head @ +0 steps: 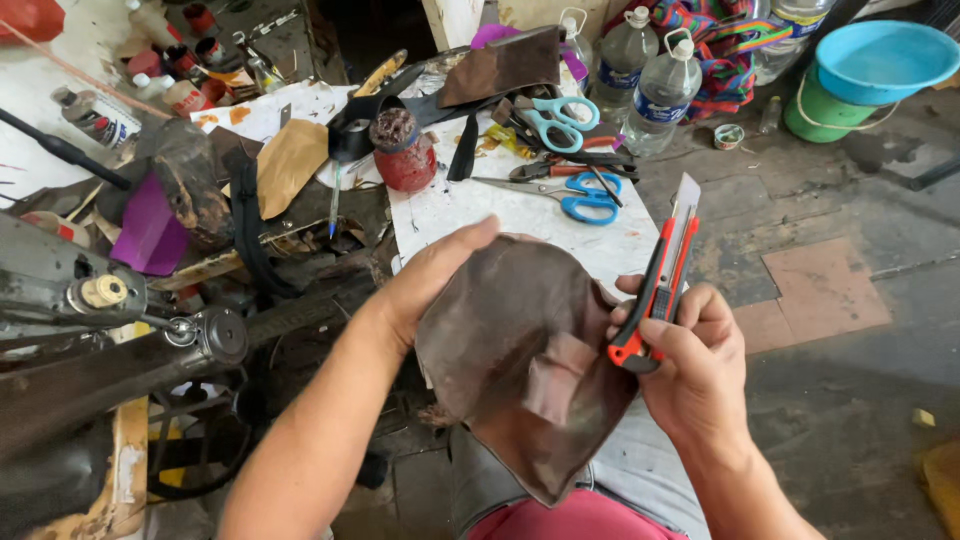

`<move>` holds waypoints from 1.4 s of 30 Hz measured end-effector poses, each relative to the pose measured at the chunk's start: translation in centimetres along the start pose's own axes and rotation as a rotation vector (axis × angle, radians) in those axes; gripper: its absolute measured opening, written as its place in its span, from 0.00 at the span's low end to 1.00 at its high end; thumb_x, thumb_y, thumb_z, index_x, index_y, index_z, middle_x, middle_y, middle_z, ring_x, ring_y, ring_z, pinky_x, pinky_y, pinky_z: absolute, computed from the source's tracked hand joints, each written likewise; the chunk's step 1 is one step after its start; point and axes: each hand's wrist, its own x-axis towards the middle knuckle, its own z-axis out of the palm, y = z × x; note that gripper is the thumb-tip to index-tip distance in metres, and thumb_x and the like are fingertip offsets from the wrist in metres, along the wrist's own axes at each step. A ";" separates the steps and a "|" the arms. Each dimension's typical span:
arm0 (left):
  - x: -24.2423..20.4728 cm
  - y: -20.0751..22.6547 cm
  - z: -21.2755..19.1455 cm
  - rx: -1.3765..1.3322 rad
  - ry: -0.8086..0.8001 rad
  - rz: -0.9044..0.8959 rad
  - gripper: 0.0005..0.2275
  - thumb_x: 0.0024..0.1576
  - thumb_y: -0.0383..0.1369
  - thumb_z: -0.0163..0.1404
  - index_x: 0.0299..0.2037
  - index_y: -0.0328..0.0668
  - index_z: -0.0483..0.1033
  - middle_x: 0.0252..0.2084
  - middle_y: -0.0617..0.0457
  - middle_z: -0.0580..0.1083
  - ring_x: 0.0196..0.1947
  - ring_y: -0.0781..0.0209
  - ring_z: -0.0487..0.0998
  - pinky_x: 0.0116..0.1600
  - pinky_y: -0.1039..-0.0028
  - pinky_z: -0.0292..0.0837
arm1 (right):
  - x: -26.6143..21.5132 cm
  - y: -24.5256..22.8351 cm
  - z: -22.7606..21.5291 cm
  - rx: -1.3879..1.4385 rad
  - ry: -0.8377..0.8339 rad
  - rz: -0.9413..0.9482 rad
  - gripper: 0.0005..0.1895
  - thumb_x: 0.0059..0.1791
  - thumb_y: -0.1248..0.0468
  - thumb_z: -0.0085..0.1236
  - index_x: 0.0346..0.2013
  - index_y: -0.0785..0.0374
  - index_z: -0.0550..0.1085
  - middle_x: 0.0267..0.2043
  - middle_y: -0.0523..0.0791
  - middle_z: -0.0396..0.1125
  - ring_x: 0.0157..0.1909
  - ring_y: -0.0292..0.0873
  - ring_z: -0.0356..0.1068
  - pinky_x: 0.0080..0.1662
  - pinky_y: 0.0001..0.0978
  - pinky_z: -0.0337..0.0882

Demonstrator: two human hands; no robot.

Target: The person uses a red utility knife to carefully cut and separate the edges of a brown leather pouch. They work along the seams and zipper area, peeling back layers of the material to expose the interior.

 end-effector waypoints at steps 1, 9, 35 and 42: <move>0.0 -1.4 -1.2 -0.003 0.003 -0.003 0.22 0.68 0.46 0.40 0.55 0.32 0.75 0.49 0.37 0.79 0.47 0.47 0.80 0.58 0.57 0.74 | 0.2 0.7 0.1 0.000 0.003 0.004 0.14 0.43 0.78 0.52 0.27 0.58 0.60 0.51 0.66 0.70 0.38 0.55 0.73 0.42 0.42 0.77; -2.4 -9.9 -5.3 -0.200 -0.432 0.618 0.56 0.40 0.70 0.49 0.71 0.30 0.58 0.66 0.33 0.68 0.66 0.38 0.68 0.70 0.44 0.62 | 0.7 3.5 -0.5 -0.053 0.119 -0.292 0.17 0.47 0.78 0.54 0.29 0.54 0.58 0.47 0.59 0.69 0.37 0.52 0.74 0.40 0.42 0.77; -0.1 -5.9 -5.8 -0.314 -0.226 0.565 0.47 0.48 0.66 0.51 0.68 0.33 0.63 0.64 0.35 0.69 0.64 0.39 0.70 0.67 0.48 0.65 | 1.2 0.7 1.8 -0.595 -0.052 -0.111 0.18 0.47 0.79 0.48 0.51 0.70 0.62 0.45 0.57 0.73 0.48 0.56 0.81 0.53 0.43 0.83; 0.5 2.3 -8.3 0.460 -0.220 0.342 0.55 0.41 0.76 0.40 0.68 0.33 0.63 0.66 0.42 0.69 0.66 0.50 0.69 0.67 0.60 0.66 | 1.1 1.6 1.2 -0.491 -0.217 -0.167 0.20 0.47 0.84 0.42 0.49 0.66 0.56 0.51 0.61 0.70 0.53 0.60 0.79 0.58 0.50 0.82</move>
